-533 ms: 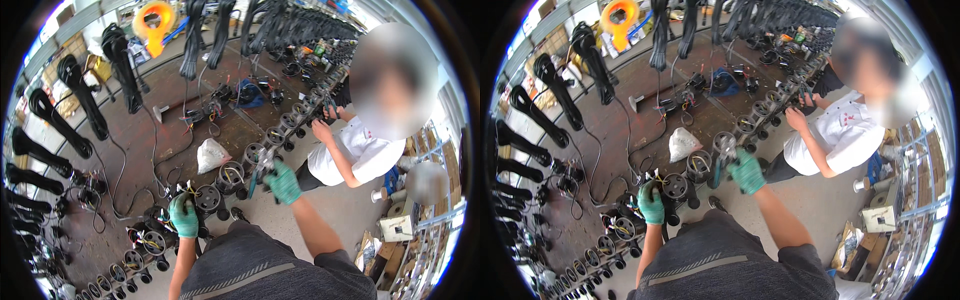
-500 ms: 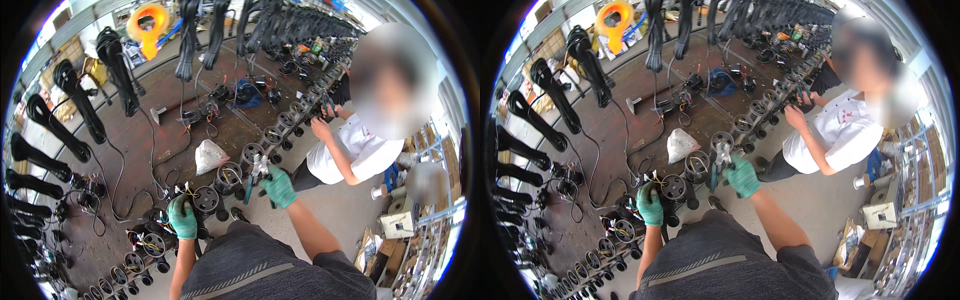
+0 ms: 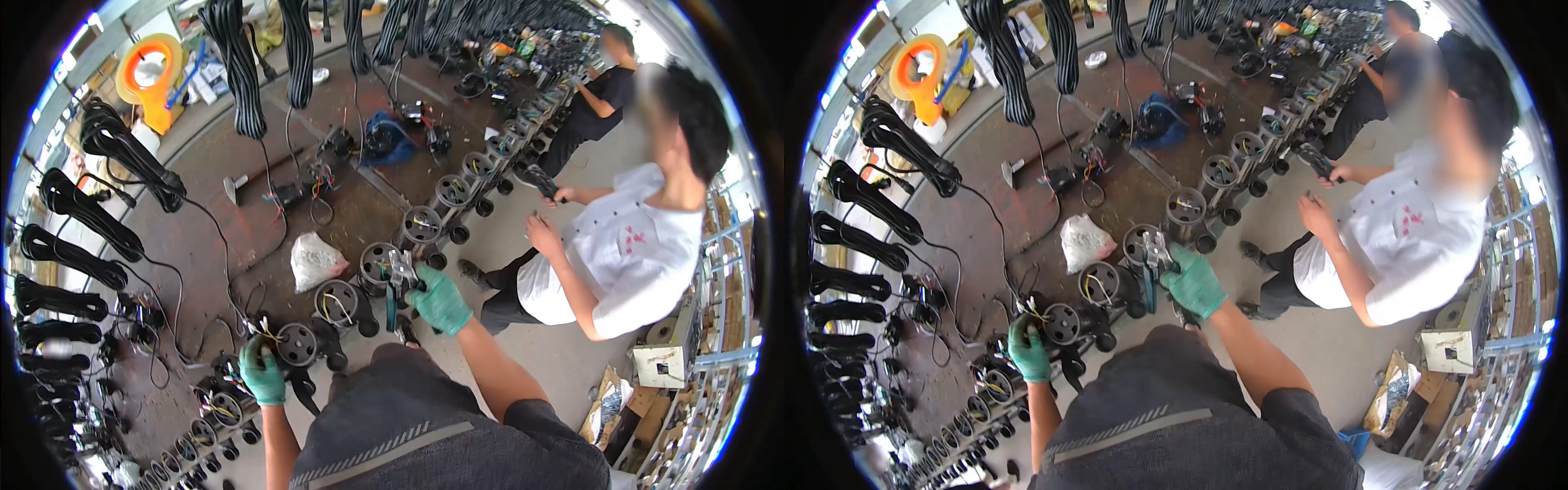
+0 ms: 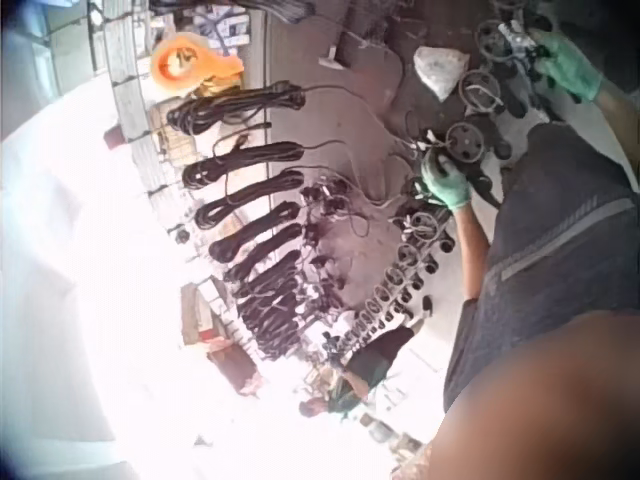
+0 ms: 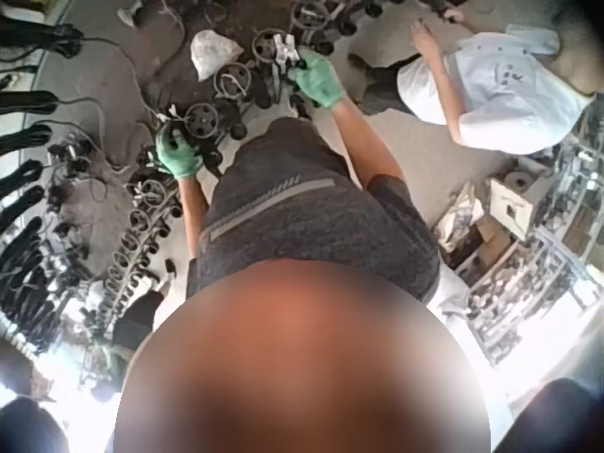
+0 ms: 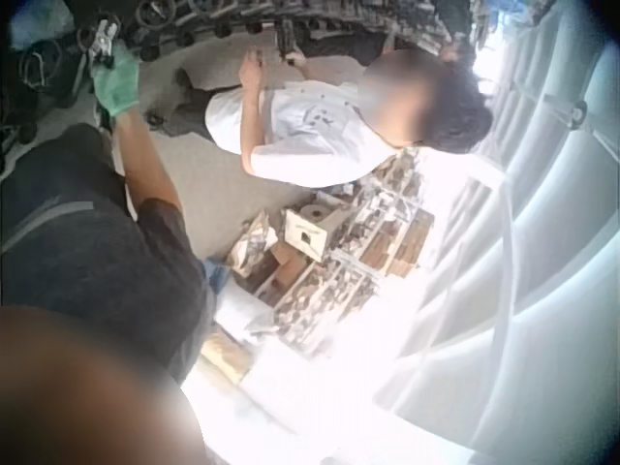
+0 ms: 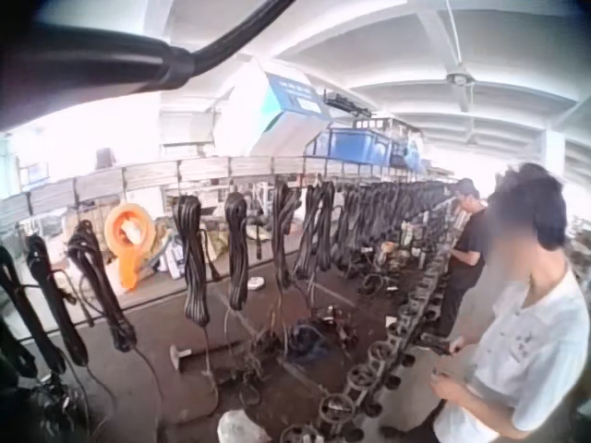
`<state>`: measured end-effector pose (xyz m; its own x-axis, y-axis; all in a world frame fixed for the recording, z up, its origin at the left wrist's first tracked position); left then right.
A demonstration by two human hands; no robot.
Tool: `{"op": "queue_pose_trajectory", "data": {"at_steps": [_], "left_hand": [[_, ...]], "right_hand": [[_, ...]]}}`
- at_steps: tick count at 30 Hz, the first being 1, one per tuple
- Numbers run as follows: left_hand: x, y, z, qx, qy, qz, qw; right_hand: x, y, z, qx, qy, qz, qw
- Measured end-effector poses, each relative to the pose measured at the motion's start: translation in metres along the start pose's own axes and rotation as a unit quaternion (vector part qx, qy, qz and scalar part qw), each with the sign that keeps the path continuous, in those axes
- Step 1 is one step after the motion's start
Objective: The person assembles cylindrical electronic components on a workbench, using wire cutters to trim wires and inserting them into the units. They handle multiple units sequentially, organizing the wires and securing them within the cylindrical housings.
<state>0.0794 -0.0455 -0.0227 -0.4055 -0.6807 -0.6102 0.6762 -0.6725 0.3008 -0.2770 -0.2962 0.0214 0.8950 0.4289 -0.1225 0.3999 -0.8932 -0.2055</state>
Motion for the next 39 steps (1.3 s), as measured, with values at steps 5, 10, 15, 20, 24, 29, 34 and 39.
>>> {"op": "queue_pose_trajectory", "data": {"at_steps": [5,10,15,20,24,29,34,39], "left_hand": [[-0.001,0.0,0.006,0.003,0.112,0.011,0.994],[-0.002,-0.004,0.006,-0.014,0.17,0.018,0.985],[0.0,0.002,0.015,0.017,0.212,0.038,0.976],[-0.001,0.001,0.021,-0.003,0.232,0.038,0.972],[0.0,0.004,0.029,-0.012,0.267,0.056,0.962],[0.005,0.007,0.032,0.006,0.259,0.064,0.964],[0.001,0.0,0.031,-0.008,0.283,0.056,0.958],[0.003,0.004,0.028,-0.015,0.282,0.044,0.958]], "right_hand": [[-0.054,0.042,-0.057,-0.129,-0.107,-0.031,0.985],[-0.152,0.103,-0.088,-0.264,-0.271,0.079,0.922],[-0.168,0.161,-0.064,-0.299,-0.453,0.09,0.835],[-0.15,0.17,-0.015,-0.304,-0.49,0.022,0.817],[-0.156,0.17,-0.005,-0.301,-0.458,-0.007,0.836],[-0.143,0.161,-0.027,-0.302,-0.436,-0.027,0.847],[-0.012,0.15,-0.076,-0.286,-0.312,-0.255,0.869],[0.152,0.181,0.008,-0.119,-0.52,-0.551,0.642]]}}
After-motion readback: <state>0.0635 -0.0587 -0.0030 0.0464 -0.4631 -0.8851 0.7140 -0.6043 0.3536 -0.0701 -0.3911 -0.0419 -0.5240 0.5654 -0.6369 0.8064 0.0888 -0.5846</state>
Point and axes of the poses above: each hand's wrist, its own y-axis towards the middle knuckle, its own x-axis out of the palm, z = x × y, the point moved 10 cm from there along y, towards the middle knuckle, and after that the axes turned 7 degrees about y, right-handed, at the moved point
